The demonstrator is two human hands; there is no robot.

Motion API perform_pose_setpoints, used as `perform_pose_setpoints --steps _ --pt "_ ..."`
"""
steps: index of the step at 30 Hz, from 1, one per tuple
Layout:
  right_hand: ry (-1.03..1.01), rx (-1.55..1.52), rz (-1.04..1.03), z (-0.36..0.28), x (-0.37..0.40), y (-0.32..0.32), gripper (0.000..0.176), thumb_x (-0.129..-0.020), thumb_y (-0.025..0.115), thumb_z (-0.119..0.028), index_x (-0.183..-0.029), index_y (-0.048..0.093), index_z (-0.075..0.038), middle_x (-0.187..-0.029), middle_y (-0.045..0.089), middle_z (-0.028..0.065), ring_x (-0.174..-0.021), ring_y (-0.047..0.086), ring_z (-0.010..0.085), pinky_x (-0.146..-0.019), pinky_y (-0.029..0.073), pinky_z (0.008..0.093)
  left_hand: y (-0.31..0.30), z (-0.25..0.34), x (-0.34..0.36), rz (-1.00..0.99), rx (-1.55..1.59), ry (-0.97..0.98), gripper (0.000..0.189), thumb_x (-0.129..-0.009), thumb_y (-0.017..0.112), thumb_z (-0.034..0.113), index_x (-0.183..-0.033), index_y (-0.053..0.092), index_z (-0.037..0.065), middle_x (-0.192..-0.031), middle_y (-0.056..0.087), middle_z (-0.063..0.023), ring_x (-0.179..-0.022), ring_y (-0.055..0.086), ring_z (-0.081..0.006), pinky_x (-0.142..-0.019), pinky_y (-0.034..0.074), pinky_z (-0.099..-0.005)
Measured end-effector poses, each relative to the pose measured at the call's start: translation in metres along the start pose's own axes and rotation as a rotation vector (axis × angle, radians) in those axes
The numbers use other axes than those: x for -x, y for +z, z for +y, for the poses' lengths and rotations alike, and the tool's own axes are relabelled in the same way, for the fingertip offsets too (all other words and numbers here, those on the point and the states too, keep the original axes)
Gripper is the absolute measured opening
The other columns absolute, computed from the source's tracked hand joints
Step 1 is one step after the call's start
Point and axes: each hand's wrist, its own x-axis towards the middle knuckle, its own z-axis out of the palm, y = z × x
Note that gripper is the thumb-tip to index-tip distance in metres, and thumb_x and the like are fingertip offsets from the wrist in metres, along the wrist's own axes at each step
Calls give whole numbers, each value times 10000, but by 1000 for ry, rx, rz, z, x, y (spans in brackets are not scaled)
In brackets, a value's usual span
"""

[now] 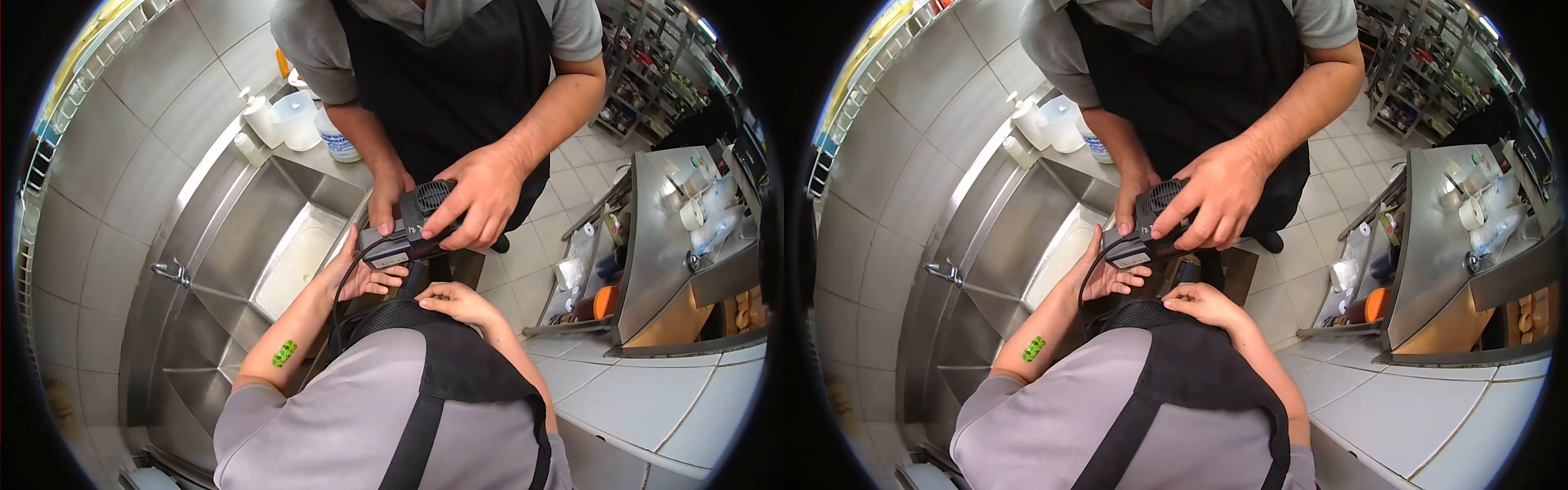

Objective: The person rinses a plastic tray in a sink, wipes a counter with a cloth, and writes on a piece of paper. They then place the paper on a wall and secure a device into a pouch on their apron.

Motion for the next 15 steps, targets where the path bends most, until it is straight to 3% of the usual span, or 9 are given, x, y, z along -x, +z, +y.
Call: perform_pose_setpoints --steps 5,8,11,12,15 --pt "95 -16 -25 11 4 -3 314 -866 612 -255 -1005 630 26 -910 632 41 -840 551 88 -762 426 224 -3 -5 1 76 -136 11 961 -798 144 760 -1272 415 -31 -1105 581 -248 -914 645 -311 -713 569 -346" --pt "210 25 -16 -2 8 -2 319 -858 625 -229 -1047 609 28 -955 629 45 -892 551 103 -807 422 238 -6 -9 0 116 -20 17 879 -828 212 723 -1281 410 -4 -1054 600 -232 -900 647 -307 -698 580 -345" --pt "184 -69 11 -14 12 1 357 -849 639 -204 -1130 573 7 -1055 612 50 -989 537 118 -867 408 255 -4 -11 -3 89 93 71 823 -854 250 687 -1287 396 3 -1021 608 -218 -882 651 -306 -699 588 -354" --pt "136 -76 42 -22 12 4 412 -848 639 -183 -1204 528 -7 -1154 570 54 -1073 508 126 -915 390 266 1 -11 -5 111 77 108 767 -882 285 640 -1300 372 2 -1072 584 -213 -949 629 -304 -767 576 -398" --pt "106 -4 32 -16 16 -2 415 -856 630 -180 -1222 522 -18 -1198 542 62 -1096 499 126 -923 388 273 23 -8 -9 209 163 127 742 -895 290 616 -1307 366 4 -1154 544 -208 -1038 589 -294 -840 544 -420"
